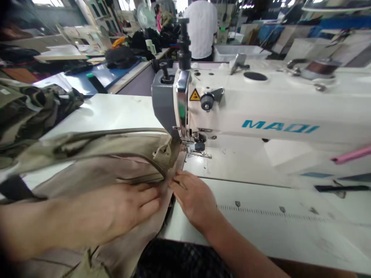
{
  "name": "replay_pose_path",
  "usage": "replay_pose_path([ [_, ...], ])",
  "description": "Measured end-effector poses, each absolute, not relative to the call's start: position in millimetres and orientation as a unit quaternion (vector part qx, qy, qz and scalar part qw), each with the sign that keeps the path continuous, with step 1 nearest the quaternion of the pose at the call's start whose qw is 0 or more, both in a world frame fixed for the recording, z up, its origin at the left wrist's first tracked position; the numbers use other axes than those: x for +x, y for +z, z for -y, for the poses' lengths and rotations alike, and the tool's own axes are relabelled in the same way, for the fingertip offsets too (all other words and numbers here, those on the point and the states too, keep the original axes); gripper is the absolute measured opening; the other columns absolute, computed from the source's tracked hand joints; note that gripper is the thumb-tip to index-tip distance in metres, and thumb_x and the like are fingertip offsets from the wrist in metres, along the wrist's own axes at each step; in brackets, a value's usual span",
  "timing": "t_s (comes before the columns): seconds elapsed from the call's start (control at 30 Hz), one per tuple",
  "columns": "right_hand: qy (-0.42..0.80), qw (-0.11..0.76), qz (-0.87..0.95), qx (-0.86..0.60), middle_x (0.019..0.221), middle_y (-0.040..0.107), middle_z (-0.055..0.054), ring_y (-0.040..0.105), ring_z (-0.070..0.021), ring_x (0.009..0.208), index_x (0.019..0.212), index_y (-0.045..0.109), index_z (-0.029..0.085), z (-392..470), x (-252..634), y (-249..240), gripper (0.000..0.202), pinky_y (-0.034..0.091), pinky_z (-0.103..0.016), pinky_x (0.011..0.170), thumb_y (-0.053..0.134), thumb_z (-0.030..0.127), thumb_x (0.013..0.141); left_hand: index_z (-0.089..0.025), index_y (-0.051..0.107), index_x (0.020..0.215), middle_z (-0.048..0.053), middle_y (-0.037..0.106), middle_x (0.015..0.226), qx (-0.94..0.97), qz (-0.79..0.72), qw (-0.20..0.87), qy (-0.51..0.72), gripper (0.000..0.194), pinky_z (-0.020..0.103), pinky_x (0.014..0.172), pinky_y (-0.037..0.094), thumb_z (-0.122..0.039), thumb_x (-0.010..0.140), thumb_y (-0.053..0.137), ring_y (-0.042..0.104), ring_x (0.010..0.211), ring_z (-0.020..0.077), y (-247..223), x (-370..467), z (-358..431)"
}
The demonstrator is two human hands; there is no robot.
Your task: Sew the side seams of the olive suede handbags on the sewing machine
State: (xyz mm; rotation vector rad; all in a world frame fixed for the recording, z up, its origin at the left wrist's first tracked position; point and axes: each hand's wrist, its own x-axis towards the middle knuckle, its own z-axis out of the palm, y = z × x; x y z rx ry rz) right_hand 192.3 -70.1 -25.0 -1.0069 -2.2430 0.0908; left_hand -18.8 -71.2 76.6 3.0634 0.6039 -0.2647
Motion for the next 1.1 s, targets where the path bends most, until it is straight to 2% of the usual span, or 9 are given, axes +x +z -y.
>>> replay_pose_path([
  [0.13,0.008,0.360,0.842,-0.403,0.090,0.072,-0.012,0.067,-0.0229,0.091,0.089,0.072,0.013,90,181,-25,0.032,0.057,-0.036,0.089,0.041,0.014,0.099,-0.009,0.061,0.113,0.012,0.061,0.122,0.992,-0.096,-0.071,-0.044,0.027,0.034,0.099,0.045,-0.015,0.091,0.047,0.056,0.111,0.0242,58,-7,61],
  [0.23,0.022,0.358,0.839,-0.409,0.090,0.072,-0.011,0.067,-0.0221,0.091,0.090,0.072,0.014,99,172,-25,0.032,0.057,-0.035,0.089,0.041,0.012,0.098,-0.011,0.055,0.127,0.010,0.050,0.142,0.978,-0.150,-0.136,-0.047,0.038,0.036,0.096,0.044,-0.015,0.090,0.048,0.053,0.116,0.0241,61,-11,54],
  [0.4,0.076,0.357,0.844,-0.392,0.096,0.073,-0.013,0.068,-0.0231,0.096,0.099,0.070,0.010,112,166,-24,0.029,0.058,-0.034,0.088,0.041,0.007,0.095,-0.012,0.050,0.135,0.012,0.069,0.098,0.927,-0.290,-0.203,-0.126,0.048,0.043,0.080,0.046,-0.006,0.089,0.042,0.063,0.088,0.0281,72,-22,37],
  [0.47,0.093,0.360,0.844,-0.386,0.098,0.073,-0.014,0.068,-0.0235,0.098,0.101,0.069,0.009,114,166,-24,0.028,0.058,-0.035,0.089,0.043,0.005,0.092,-0.014,0.046,0.141,0.011,0.070,0.093,0.924,-0.307,-0.159,-0.164,0.055,0.042,0.077,0.047,-0.002,0.088,0.038,0.065,0.084,0.0278,67,-26,32],
  [0.6,0.114,0.360,0.841,-0.388,0.099,0.072,-0.015,0.067,-0.0245,0.099,0.103,0.069,0.008,117,167,-23,0.028,0.058,-0.036,0.091,0.043,0.005,0.092,-0.017,0.022,0.152,0.010,0.061,0.132,0.941,-0.284,-0.011,-0.183,0.074,0.030,0.079,0.050,0.002,0.083,0.037,0.066,0.103,0.0218,48,-35,26],
  [0.7,0.126,0.349,0.841,-0.394,0.104,0.072,-0.017,0.066,-0.0252,0.105,0.106,0.069,0.006,126,165,-19,0.034,0.057,-0.037,0.094,0.039,0.002,0.090,-0.021,0.011,0.154,0.009,0.038,0.153,0.948,-0.273,0.083,-0.141,0.088,0.028,0.098,0.046,0.005,0.076,0.041,0.053,0.128,0.0195,40,-40,20],
  [0.8,0.168,0.334,0.837,-0.398,0.115,0.068,-0.017,0.061,-0.0271,0.116,0.115,0.066,0.006,139,160,-15,0.039,0.051,-0.042,0.103,0.042,0.005,0.084,-0.022,0.016,0.154,0.008,0.024,0.158,0.951,-0.265,0.120,-0.104,0.086,0.033,0.112,0.034,0.007,0.076,0.040,0.035,0.141,0.0188,39,-42,16],
  [0.9,0.170,0.340,0.837,-0.394,0.112,0.070,-0.015,0.063,-0.0267,0.112,0.112,0.067,0.009,146,154,-14,0.036,0.048,-0.045,0.106,0.044,0.007,0.084,-0.022,0.017,0.154,0.008,0.025,0.158,0.951,-0.264,0.125,-0.103,0.083,0.033,0.115,0.030,0.005,0.079,0.040,0.030,0.143,0.0173,40,-41,15],
  [1.1,0.173,0.362,0.858,-0.319,0.093,0.074,-0.012,0.071,-0.0192,0.092,0.100,0.066,0.012,133,170,-4,0.032,0.056,-0.028,0.093,0.037,0.003,0.091,-0.022,0.021,0.153,0.010,0.036,0.154,0.941,-0.288,0.130,-0.126,0.079,0.036,0.112,0.035,0.003,0.081,0.041,0.040,0.138,0.0210,40,-31,23],
])
